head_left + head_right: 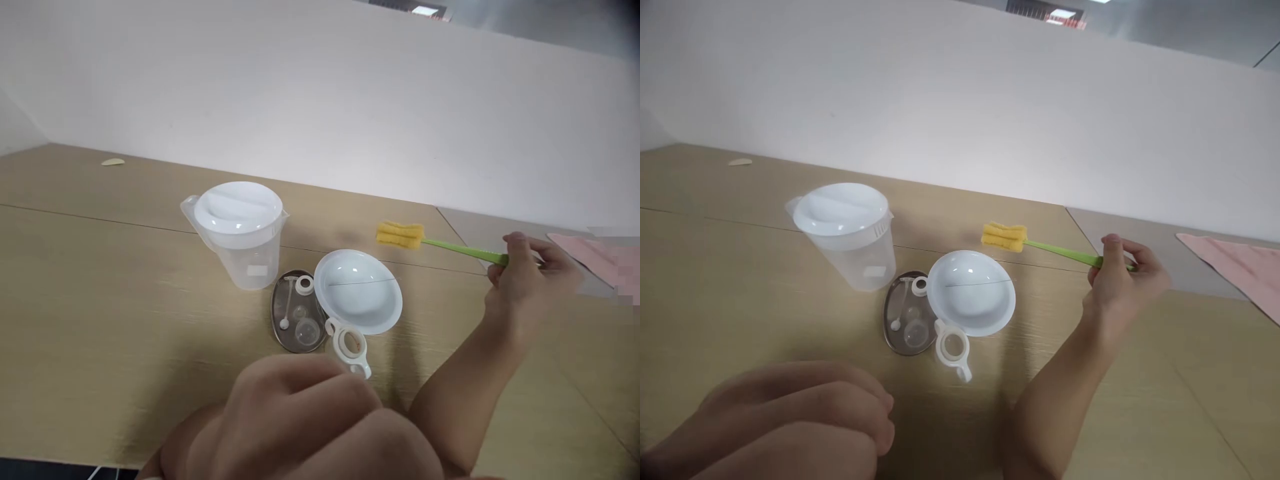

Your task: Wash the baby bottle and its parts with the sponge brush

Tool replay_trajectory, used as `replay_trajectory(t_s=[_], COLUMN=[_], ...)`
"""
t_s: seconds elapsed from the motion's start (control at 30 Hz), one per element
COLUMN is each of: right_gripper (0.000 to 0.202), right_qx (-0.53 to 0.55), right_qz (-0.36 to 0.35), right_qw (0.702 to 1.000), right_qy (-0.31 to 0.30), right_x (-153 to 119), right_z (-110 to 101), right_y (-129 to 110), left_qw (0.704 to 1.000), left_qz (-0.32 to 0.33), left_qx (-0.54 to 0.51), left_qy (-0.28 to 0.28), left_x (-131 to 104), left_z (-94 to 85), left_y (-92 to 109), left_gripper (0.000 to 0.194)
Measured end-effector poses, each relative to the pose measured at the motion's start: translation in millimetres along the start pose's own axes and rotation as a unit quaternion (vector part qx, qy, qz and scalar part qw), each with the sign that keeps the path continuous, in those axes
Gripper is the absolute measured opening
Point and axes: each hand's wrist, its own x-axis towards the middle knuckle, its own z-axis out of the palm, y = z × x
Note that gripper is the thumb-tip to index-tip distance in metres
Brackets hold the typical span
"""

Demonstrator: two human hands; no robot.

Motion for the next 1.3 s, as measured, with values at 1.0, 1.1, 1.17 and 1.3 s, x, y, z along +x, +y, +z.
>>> replay_trajectory(t_s=[1.0,1.1,1.17,1.3], right_gripper=[0.009,0.009,0.009,0.009], right_qx=[-0.024,-0.033,-0.034,-0.014], right_qz=[-0.039,-0.043,-0.039,-0.023], right_qw=[0.999,0.998,0.998,1.000], right_qy=[-0.023,-0.022,-0.022,-0.010], right_x=[-10,-10,-9,-7], right_z=[-2,-4,-5,-7], right_y=[-11,-11,-12,-15], left_qw=[0.991,0.995,0.998,0.995], left_qz=[0.006,-0.008,-0.016,-0.009], left_qx=[0.001,0.010,0.014,0.082], left_qy=[-0.131,-0.099,-0.064,-0.060], left_x=[7,6,12,39], left_z=[-39.5,-21.4,-7.4,4.7], left_y=[13,10,4,-21], left_gripper=[0.031,0.031,0.034,0.014])
